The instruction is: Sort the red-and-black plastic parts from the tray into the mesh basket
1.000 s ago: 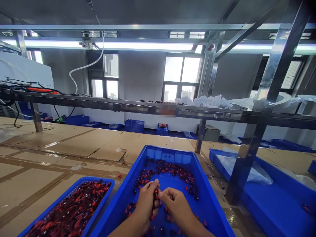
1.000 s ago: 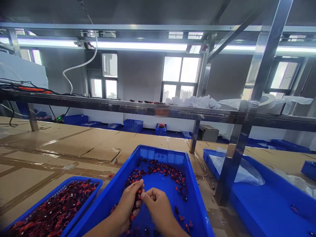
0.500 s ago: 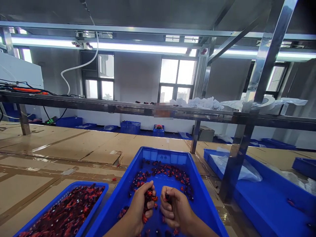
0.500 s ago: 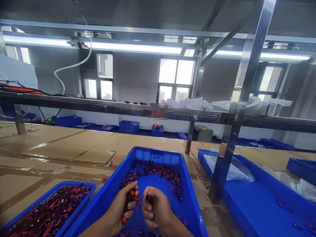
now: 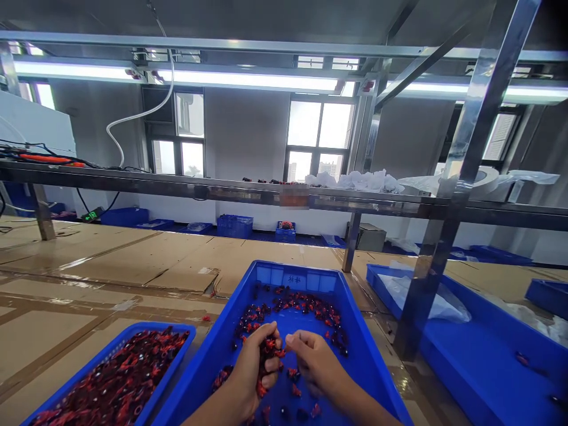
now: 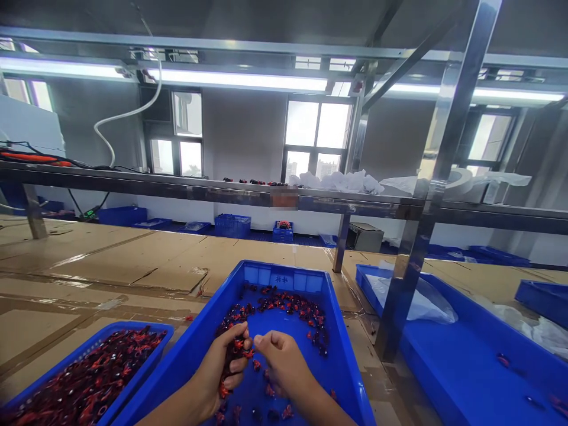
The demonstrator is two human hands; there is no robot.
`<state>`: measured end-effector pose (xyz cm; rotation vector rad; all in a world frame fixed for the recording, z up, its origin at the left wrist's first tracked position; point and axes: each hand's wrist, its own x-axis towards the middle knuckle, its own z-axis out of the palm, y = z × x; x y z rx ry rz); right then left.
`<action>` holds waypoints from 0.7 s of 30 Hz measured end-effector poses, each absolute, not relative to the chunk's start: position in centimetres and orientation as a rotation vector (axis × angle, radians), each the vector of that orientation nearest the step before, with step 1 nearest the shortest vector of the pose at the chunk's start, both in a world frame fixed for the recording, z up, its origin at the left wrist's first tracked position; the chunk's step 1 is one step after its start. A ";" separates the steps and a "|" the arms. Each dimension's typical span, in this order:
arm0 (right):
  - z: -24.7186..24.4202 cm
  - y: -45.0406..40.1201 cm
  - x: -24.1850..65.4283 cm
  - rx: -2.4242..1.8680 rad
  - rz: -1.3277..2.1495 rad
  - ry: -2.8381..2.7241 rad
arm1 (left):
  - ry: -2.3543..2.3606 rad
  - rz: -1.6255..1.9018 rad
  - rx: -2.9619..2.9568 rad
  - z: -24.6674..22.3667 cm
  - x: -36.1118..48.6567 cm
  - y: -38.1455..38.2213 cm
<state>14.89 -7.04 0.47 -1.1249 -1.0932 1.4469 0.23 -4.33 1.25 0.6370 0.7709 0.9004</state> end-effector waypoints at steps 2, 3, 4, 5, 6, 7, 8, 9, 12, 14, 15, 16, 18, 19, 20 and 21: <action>0.6 -7.2 14.8 -1.175 1.233 -1.281 | 0.799 0.871 0.656 1.2 0.2 -4.4; 0.6 -7.3 14.8 -1.220 1.096 -1.395 | 0.815 0.842 0.674 1.2 0.1 -4.4; 0.7 -7.4 15.0 -1.271 0.970 -1.501 | 0.832 0.808 0.700 1.2 0.1 -4.5; 0.8 -7.5 15.2 -1.318 0.888 -1.588 | 0.844 0.772 0.733 1.2 0.1 -4.6; 0.8 -7.5 15.4 -1.349 0.883 -1.635 | 0.852 0.739 0.768 1.2 0.1 -4.8; 0.8 -7.6 15.7 -1.356 0.960 -1.636 | 0.856 0.711 0.804 1.2 0.2 -5.0; 0.8 -7.6 16.0 -1.344 1.064 -1.615 | 0.857 0.693 0.834 1.2 0.3 -5.1; 0.7 -7.6 16.2 -1.321 1.169 -1.584 | 0.853 0.686 0.858 1.2 0.5 -5.3; 0.5 -7.7 16.7 -1.269 1.411 -1.489 | 0.824 0.710 0.886 1.2 0.9 -5.5; 0.6 -7.7 16.8 -1.247 1.568 -1.402 | 0.804 0.752 0.867 1.2 1.0 -5.4; 0.7 -7.6 16.9 -1.226 1.650 -1.335 | 0.797 0.777 0.855 1.1 1.0 -5.3; 0.9 -7.6 16.9 -1.199 1.718 -1.259 | 0.793 0.800 0.844 1.1 0.9 -5.2; 1.2 -7.4 17.1 -1.134 1.807 -1.108 | 0.802 0.831 0.840 1.1 0.8 -5.0; 1.4 -7.3 17.2 -1.102 1.830 -1.042 | 0.815 0.838 0.852 1.1 0.7 -4.9; 1.5 -7.2 17.3 -1.071 1.843 -0.985 | 0.832 0.843 0.871 1.1 0.7 -4.8; 1.5 -7.1 17.4 -1.041 1.849 -0.937 | 0.850 0.848 0.894 1.1 0.8 -4.8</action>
